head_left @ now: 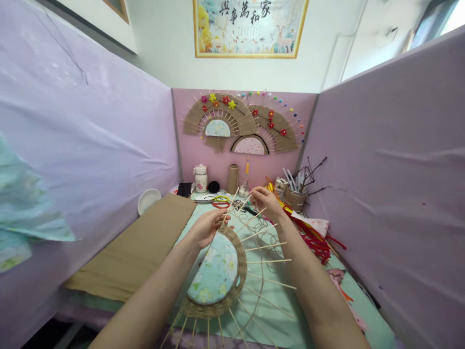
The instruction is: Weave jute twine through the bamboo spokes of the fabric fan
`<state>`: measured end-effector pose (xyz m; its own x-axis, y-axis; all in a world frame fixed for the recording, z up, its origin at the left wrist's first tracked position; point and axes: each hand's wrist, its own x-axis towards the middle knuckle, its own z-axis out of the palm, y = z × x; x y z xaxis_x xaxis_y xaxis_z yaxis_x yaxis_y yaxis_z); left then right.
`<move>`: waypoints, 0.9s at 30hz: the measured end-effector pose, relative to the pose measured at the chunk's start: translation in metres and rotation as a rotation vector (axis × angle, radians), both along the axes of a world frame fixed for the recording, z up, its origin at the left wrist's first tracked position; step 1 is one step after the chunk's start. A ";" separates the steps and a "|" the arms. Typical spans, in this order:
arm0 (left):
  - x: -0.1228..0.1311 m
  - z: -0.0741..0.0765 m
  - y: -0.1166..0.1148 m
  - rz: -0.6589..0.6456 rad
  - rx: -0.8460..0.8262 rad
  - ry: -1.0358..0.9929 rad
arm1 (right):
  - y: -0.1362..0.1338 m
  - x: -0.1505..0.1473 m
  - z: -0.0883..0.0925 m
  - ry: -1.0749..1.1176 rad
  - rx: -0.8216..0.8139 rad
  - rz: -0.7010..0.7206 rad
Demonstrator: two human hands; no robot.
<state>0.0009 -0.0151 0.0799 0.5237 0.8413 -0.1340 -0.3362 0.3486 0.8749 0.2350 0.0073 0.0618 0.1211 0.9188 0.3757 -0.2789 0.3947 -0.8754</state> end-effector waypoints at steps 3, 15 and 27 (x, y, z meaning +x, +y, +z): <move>-0.003 0.000 -0.002 -0.014 0.018 -0.002 | 0.004 -0.003 -0.004 -0.029 -0.055 0.013; -0.020 -0.010 -0.022 -0.088 0.198 0.345 | -0.022 -0.003 -0.040 -0.241 -0.337 0.071; -0.006 -0.014 0.018 -0.037 0.128 -0.016 | -0.032 -0.010 -0.040 -0.423 -0.283 -0.049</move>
<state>-0.0050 0.0025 0.0664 0.5558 0.8311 -0.0183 -0.3391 0.2468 0.9078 0.2250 -0.0250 0.0222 0.0579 0.9887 0.1380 0.1364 0.1291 -0.9822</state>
